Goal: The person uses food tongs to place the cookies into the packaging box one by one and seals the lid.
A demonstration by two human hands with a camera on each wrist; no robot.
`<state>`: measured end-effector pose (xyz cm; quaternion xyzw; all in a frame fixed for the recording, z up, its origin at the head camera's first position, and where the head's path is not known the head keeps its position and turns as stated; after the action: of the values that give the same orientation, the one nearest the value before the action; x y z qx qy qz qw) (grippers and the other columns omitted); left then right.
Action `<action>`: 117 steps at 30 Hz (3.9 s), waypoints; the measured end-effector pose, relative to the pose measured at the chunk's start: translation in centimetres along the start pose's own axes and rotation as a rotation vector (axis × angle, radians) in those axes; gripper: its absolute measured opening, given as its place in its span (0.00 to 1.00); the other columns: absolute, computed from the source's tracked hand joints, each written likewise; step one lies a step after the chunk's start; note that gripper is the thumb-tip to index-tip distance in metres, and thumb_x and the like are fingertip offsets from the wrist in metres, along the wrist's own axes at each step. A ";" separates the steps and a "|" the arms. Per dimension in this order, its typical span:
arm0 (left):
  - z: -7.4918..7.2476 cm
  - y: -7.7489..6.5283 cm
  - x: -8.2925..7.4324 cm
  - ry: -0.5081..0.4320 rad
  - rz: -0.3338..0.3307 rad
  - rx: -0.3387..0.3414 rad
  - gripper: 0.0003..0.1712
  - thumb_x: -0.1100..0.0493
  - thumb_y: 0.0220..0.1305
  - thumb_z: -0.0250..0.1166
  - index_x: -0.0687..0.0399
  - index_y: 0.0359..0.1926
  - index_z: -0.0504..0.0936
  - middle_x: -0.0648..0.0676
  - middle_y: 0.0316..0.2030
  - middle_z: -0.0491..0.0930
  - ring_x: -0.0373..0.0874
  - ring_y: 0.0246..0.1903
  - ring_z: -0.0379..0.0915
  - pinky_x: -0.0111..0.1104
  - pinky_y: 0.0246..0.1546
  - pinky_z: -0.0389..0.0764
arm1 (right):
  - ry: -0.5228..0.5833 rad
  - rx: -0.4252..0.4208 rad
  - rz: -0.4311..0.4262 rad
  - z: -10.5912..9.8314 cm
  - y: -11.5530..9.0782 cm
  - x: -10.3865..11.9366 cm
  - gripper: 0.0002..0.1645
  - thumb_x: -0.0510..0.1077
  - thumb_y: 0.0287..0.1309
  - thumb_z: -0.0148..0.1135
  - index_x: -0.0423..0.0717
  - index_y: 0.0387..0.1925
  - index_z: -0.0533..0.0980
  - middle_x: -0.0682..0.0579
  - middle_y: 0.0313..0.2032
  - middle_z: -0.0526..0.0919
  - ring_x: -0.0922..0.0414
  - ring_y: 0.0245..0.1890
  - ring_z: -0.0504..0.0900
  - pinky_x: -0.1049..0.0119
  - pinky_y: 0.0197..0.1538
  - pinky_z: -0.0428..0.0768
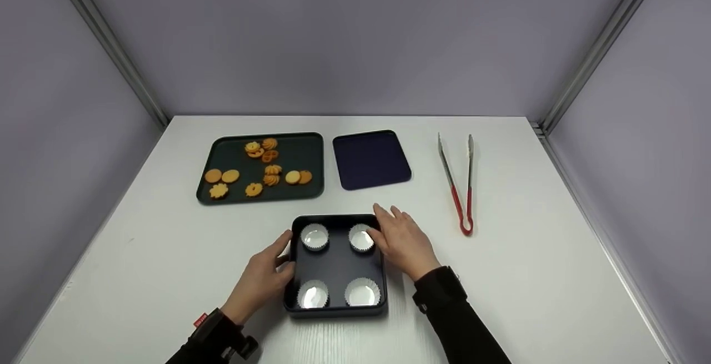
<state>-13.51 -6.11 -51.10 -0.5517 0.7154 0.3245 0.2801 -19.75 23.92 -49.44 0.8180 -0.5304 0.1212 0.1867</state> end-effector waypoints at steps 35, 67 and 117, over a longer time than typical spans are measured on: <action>-1.2 -1.5 1.0 -0.079 -0.116 -0.030 0.36 0.66 0.64 0.64 0.67 0.73 0.67 0.69 0.62 0.76 0.57 0.51 0.83 0.43 0.48 0.83 | -0.114 -0.153 0.249 -6.9 2.3 -9.3 0.46 0.62 0.76 0.49 0.39 0.80 0.50 0.30 0.77 0.51 0.25 0.75 0.44 0.25 0.70 0.42; -1.2 -1.7 0.9 -0.107 -0.122 -0.033 0.35 0.65 0.65 0.63 0.66 0.72 0.69 0.68 0.66 0.73 0.60 0.55 0.81 0.45 0.55 0.80 | -0.039 0.051 0.486 -4.2 1.0 -15.1 0.58 0.62 0.76 0.47 0.20 0.74 0.33 0.16 0.72 0.42 0.15 0.67 0.47 0.27 0.67 0.55; -1.5 -1.8 0.8 -0.102 -0.122 -0.002 0.34 0.65 0.67 0.63 0.63 0.73 0.69 0.68 0.57 0.82 0.57 0.53 0.82 0.43 0.47 0.81 | -0.047 -0.224 0.533 -4.6 1.3 -14.3 0.24 0.43 0.67 0.49 0.24 0.53 0.68 0.29 0.40 0.71 0.31 0.29 0.78 0.40 0.33 0.77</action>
<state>-12.01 -8.09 -51.02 -0.5771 0.6651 0.3352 0.3350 -26.84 37.21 -50.78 0.6266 -0.7410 0.0876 0.2250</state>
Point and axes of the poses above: each hand's wrist, its own y-axis towards the middle knuckle, its own z-axis out of the palm, x = y × z, the point moved 1 cm from there along y, towards the middle knuckle
